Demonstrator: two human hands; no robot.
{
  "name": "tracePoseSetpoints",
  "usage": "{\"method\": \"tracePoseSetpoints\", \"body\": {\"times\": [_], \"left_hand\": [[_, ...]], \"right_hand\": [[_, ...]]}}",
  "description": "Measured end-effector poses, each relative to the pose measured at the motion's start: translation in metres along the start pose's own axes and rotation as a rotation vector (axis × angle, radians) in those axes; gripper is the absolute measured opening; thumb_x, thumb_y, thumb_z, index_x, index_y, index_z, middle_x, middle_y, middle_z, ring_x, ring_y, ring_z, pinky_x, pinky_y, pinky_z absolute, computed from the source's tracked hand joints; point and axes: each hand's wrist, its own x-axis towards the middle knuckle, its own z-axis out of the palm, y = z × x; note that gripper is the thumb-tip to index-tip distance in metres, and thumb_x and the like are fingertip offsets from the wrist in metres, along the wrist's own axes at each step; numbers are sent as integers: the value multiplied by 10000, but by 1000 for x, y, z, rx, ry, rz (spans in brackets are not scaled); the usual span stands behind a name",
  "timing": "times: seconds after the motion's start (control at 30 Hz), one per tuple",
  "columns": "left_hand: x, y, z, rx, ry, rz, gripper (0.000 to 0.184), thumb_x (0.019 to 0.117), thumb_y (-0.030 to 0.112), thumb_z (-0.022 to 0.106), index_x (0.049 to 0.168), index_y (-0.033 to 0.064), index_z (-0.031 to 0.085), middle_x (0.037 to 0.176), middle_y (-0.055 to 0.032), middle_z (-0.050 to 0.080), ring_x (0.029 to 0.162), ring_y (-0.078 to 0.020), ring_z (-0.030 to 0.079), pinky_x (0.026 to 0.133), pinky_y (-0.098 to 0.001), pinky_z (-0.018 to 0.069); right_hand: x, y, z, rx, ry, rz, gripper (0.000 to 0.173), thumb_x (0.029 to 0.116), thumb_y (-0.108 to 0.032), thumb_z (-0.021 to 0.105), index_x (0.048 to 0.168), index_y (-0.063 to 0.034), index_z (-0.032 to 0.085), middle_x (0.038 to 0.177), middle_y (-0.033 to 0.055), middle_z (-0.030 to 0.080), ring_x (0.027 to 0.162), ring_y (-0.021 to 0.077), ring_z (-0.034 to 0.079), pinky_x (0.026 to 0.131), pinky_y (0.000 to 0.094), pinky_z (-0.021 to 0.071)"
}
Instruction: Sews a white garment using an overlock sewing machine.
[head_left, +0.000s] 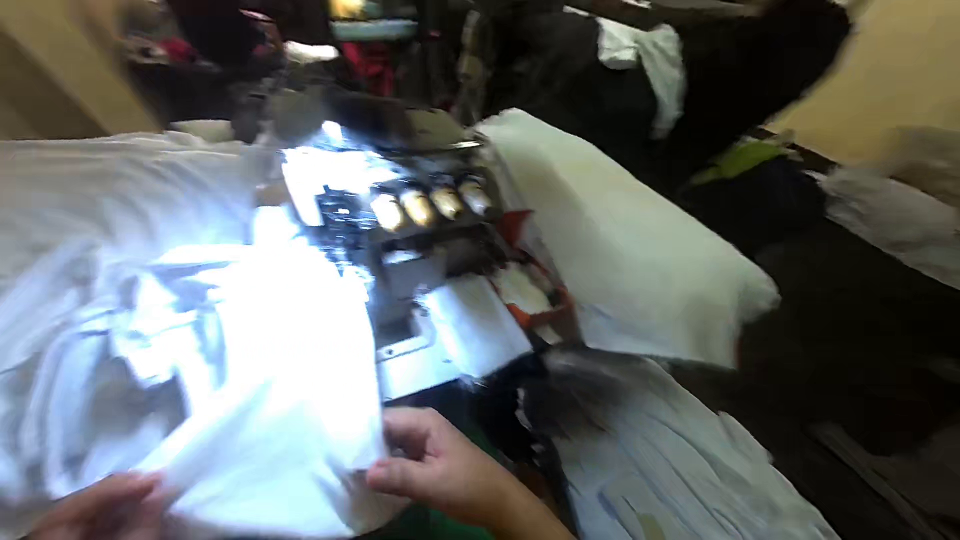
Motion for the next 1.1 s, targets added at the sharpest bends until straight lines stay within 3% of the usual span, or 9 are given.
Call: {"method": "tracePoseSetpoints", "body": {"times": [0.17, 0.3, 0.4, 0.6, 0.7, 0.8, 0.9, 0.97, 1.1], "left_hand": [[-9, -15, 7, 25, 115, -81, 320, 952, -17, 641, 1088, 266, 701, 1003, 193, 733, 887, 39, 683, 797, -168, 583], [-13, -15, 9, 54, 159, -67, 280, 963, -25, 622, 1093, 208, 710, 1017, 164, 743, 900, 21, 695, 802, -178, 592], [-15, -18, 13, 39, 137, -75, 290, 958, -46, 610, 1092, 193, 704, 1025, 158, 740, 906, 17, 694, 810, -183, 592], [-27, -24, 20, 35, 150, -66, 293, 964, -60, 594, 1088, 181, 704, 1025, 153, 735, 917, 25, 681, 830, -177, 578], [-22, -25, 12, 68, 194, -69, 294, 968, -57, 582, 1076, 193, 692, 997, 169, 731, 889, 34, 679, 801, -171, 579], [-16, -25, 7, 80, 193, -69, 272, 968, -47, 583, 1071, 181, 690, 984, 164, 728, 874, 33, 679, 788, -169, 579], [-12, -27, 12, 73, 187, -77, 247, 970, -44, 585, 1059, 159, 693, 970, 156, 725, 852, 40, 669, 768, -157, 569], [-12, -27, 15, 63, 182, -78, 247, 972, -43, 586, 1058, 162, 696, 970, 151, 728, 848, 37, 669, 758, -150, 565], [-15, -25, 12, 66, 167, -85, 256, 971, -40, 594, 1057, 176, 702, 980, 154, 733, 858, 35, 675, 773, -156, 571]], "right_hand": [[-20, 17, 1, -498, 80, 55, 227, 903, -175, 749, 988, 35, 769, 1083, 186, 733, 1093, 267, 674, 990, 448, 521], [-29, 8, -4, -168, 98, -7, 118, 971, -36, 622, 1051, -28, 709, 1066, -17, 711, 1026, 26, 660, 930, 271, 563], [-30, 17, 13, -1, 261, 140, 250, 965, 28, 401, 1044, -64, 620, 945, -80, 662, 856, 3, 641, 782, 252, 562], [-24, 40, 22, -304, 510, 143, 103, 962, -61, 635, 1003, 29, 667, 871, 41, 698, 794, 61, 682, 759, 267, 591], [-34, 34, 12, -37, 395, 87, 217, 1029, -82, 506, 949, -149, 697, 864, -99, 707, 796, -11, 662, 751, 228, 569], [-45, 26, 13, 205, 191, 74, 254, 1059, -366, 524, 1013, -303, 766, 966, -157, 740, 902, -39, 668, 841, 215, 558], [-40, 36, 15, 131, 202, 90, 181, 1029, -373, 595, 1055, -221, 689, 988, -135, 683, 905, -20, 642, 821, 227, 553], [-32, 41, 18, -24, 320, 180, 71, 963, -108, 667, 1002, -50, 653, 911, -22, 683, 824, 50, 672, 767, 272, 589], [-28, 47, 18, 30, 437, 236, 151, 1003, 37, 473, 1077, 7, 602, 913, -7, 694, 840, 64, 692, 816, 292, 601]]}}
